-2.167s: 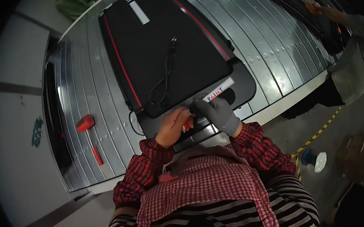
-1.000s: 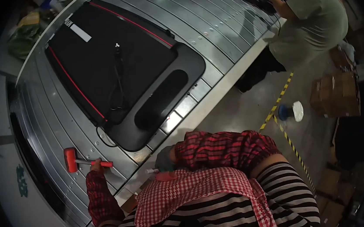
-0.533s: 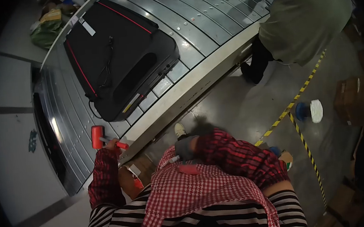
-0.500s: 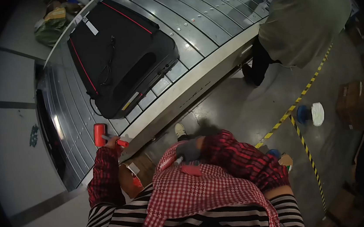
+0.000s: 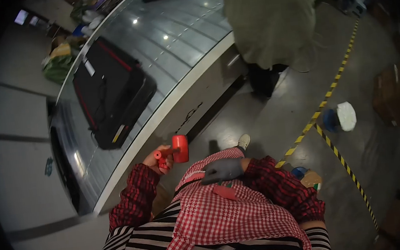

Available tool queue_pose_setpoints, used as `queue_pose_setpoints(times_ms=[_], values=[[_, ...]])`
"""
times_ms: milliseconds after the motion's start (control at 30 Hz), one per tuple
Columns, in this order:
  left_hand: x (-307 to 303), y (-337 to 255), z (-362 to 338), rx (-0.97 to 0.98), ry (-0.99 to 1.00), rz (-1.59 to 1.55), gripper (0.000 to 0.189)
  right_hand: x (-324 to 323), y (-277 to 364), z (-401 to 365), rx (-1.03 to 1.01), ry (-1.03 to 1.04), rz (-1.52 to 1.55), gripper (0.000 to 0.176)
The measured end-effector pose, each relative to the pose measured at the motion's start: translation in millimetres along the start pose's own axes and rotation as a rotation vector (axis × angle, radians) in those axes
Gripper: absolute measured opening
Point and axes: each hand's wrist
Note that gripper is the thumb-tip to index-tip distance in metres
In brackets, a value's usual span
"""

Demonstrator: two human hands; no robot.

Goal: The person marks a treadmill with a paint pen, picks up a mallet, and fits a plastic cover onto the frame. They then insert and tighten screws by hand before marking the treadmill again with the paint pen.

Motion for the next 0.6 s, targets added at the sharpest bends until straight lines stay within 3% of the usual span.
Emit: queue_pose_setpoints(times_ms=[33,67,133,200,233,300,333,467,533,567,600], values=[[27.6,-1.4,17.8,-0.077,0.075,0.070,0.027,-16.1,-4.6,-11.5,-0.037,0.072,-0.101,0.028],[60.9,-4.9,38.8,-0.157,0.159,0.153,0.029,-26.2,-18.1,-20.0,0.182,0.123,-0.023,0.027],[134.9,-8.6,72.5,-0.161,0.167,0.388,0.029,-36.8,-85.6,-41.4,0.135,-0.038,-0.014,0.028],[207.2,-8.6,127.8,-0.108,0.200,0.452,0.032,-80.3,-73.6,-78.9,0.251,-0.194,-0.074,0.032],[246.1,-16.2,147.6,-0.233,0.261,0.547,0.034,-102.4,-67.3,-96.0,0.313,-0.270,-0.108,0.036],[340.7,-13.4,147.9,-0.201,0.320,0.492,0.033,-142.4,-64.9,-125.8,0.415,-0.367,-0.060,0.039],[368.4,-11.8,195.0,-0.241,0.390,0.716,0.034,-156.3,-63.5,-136.3,0.466,-0.447,0.000,0.041],[525.9,-30.0,181.6,-0.276,0.536,0.919,0.035,-213.8,-73.5,-198.6,0.536,-0.651,-0.305,0.045],[583.8,-27.5,188.4,-0.190,0.624,0.942,0.035,-243.8,-42.3,-222.5,0.724,-0.735,0.054,0.043],[608.2,-25.4,193.5,-0.197,0.624,0.966,0.035,-250.2,-49.4,-240.5,0.721,-0.757,0.064,0.043],[633.6,-23.1,201.6,-0.244,0.740,1.031,0.035,-253.3,-64.6,-266.9,0.569,-0.957,0.286,0.041]])
Point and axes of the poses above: each hand's wrist, its own z-axis towards the middle knuckle, its own x-axis out of the palm, y = z × x, and after that the axes turned 6 degrees about -y, right-handed
